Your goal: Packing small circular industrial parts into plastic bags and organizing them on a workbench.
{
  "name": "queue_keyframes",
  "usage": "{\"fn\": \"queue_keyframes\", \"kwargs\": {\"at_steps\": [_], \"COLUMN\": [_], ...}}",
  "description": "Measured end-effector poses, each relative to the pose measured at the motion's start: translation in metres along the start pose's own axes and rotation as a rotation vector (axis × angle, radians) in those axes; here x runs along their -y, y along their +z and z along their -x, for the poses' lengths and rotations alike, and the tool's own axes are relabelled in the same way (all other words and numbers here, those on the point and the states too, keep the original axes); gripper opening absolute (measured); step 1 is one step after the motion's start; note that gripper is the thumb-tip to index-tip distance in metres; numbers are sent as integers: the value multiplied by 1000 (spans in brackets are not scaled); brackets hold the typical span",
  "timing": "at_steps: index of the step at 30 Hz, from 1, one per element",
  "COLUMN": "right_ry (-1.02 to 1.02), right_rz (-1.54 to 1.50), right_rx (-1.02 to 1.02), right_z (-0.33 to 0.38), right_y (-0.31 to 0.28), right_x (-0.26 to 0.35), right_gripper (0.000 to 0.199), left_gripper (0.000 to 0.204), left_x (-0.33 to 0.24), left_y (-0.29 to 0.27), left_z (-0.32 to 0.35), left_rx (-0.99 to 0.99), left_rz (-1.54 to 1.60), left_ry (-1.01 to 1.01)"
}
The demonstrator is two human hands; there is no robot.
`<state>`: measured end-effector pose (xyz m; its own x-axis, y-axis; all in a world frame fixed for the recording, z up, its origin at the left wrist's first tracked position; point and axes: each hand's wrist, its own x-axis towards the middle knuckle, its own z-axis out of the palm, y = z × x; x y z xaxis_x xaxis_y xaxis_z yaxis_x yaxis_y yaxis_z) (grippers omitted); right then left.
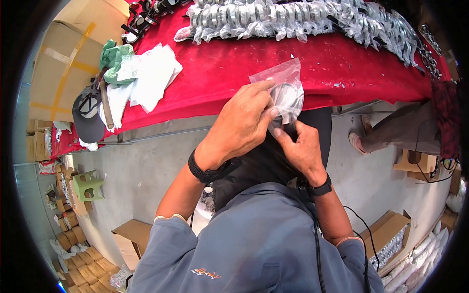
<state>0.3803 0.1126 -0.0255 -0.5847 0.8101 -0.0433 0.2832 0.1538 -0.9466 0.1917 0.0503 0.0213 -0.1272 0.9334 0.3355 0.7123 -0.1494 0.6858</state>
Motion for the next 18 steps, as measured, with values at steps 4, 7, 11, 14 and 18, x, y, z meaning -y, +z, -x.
{"fn": "queue_keyframes", "kwargs": {"at_steps": [4,7,11,14,18], "right_ry": [-26,17,-4,-94,-112], "right_rz": [195,-2,-12,-80,-65], "right_rx": [82,-54,-47,-62,-58], "right_z": [0,-6,-6,-4,-7], "right_y": [5,13,16,21,27], "right_x": [10,-7,-11,-2,-11], "right_gripper": [25,28,32,31,19], "left_gripper": [12,11,11,13,15], "left_x": [-3,-10,-8,-5,-3], "left_y": [7,6,7,6,25], "left_z": [3,5,14,17,26], "left_rx": [38,47,34,-122,-198], "left_rz": [20,64,289,158,209], "left_ry": [74,109,-39,-18,-77]}}
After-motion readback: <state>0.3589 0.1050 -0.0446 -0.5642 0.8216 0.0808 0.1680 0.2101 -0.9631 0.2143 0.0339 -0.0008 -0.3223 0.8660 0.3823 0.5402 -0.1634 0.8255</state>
